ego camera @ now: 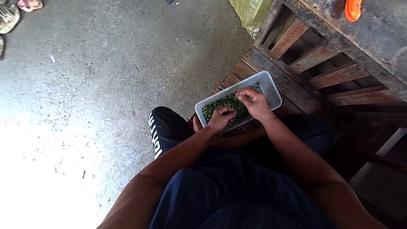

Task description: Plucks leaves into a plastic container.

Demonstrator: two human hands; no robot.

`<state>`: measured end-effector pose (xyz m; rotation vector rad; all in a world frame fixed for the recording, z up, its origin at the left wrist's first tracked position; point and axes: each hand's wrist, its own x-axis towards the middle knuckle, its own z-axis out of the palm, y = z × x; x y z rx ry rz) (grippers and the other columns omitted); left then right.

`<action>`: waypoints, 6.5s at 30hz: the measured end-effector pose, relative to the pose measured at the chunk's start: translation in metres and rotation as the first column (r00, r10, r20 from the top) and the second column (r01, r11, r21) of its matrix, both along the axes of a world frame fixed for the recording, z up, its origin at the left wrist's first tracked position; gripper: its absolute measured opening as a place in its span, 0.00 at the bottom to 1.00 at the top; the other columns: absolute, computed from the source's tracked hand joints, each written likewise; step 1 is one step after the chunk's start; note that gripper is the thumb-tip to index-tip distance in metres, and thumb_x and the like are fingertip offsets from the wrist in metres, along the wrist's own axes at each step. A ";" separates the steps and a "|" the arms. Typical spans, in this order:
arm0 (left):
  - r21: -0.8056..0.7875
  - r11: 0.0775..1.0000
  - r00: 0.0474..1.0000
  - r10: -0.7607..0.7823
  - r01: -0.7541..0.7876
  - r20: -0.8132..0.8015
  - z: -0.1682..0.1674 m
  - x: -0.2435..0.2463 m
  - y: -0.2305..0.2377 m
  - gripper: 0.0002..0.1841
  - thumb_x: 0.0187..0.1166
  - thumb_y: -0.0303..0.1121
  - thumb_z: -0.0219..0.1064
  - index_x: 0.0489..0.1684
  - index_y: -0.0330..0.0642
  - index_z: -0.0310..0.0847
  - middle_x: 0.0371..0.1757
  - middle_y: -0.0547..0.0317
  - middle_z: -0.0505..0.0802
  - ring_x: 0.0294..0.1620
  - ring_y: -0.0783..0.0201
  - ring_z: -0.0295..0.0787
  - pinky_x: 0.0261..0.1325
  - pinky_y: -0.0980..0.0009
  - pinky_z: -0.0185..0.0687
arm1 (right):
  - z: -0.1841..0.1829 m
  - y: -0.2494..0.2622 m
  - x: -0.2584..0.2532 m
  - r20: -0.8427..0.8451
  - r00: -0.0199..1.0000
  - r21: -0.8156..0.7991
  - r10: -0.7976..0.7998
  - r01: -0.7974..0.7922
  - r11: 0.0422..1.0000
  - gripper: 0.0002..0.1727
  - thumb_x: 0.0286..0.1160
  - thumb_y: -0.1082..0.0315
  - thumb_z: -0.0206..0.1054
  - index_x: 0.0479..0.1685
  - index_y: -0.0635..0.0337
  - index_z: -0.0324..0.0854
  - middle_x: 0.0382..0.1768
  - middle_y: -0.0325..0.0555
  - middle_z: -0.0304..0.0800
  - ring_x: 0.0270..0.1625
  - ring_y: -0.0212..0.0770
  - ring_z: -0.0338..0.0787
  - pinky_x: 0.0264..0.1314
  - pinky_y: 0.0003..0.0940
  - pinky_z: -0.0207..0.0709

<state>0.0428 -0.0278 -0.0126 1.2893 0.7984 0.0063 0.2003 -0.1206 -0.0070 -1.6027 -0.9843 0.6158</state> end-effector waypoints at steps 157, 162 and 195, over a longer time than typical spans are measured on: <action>-0.289 0.908 0.952 0.304 -0.303 -0.042 0.007 0.009 0.013 0.05 0.84 0.23 0.63 0.38 0.42 0.80 0.27 0.63 0.86 0.19 0.75 0.76 0.23 0.82 0.73 | 0.011 -0.001 0.006 -0.314 0.946 -0.431 0.077 -0.214 0.877 0.05 0.74 0.74 0.74 0.42 0.66 0.85 0.41 0.47 0.88 0.43 0.32 0.84 0.53 0.29 0.79; -0.280 0.901 0.942 0.330 -0.332 -0.053 0.008 0.011 0.013 0.06 0.84 0.23 0.63 0.36 0.42 0.80 0.25 0.64 0.86 0.19 0.75 0.76 0.22 0.82 0.72 | 0.009 -0.002 0.008 -0.208 0.976 -0.451 0.069 -0.158 0.878 0.05 0.74 0.76 0.72 0.32 0.65 0.83 0.32 0.44 0.82 0.38 0.31 0.79 0.46 0.30 0.73; -0.027 0.976 0.975 0.215 -0.214 0.062 -0.001 0.007 0.008 0.02 0.79 0.22 0.70 0.42 0.34 0.86 0.31 0.62 0.89 0.22 0.77 0.79 0.27 0.82 0.77 | 0.008 0.002 -0.005 -0.404 0.914 -0.339 -0.032 -0.117 0.934 0.02 0.77 0.76 0.70 0.42 0.67 0.83 0.32 0.42 0.85 0.29 0.28 0.83 0.34 0.21 0.79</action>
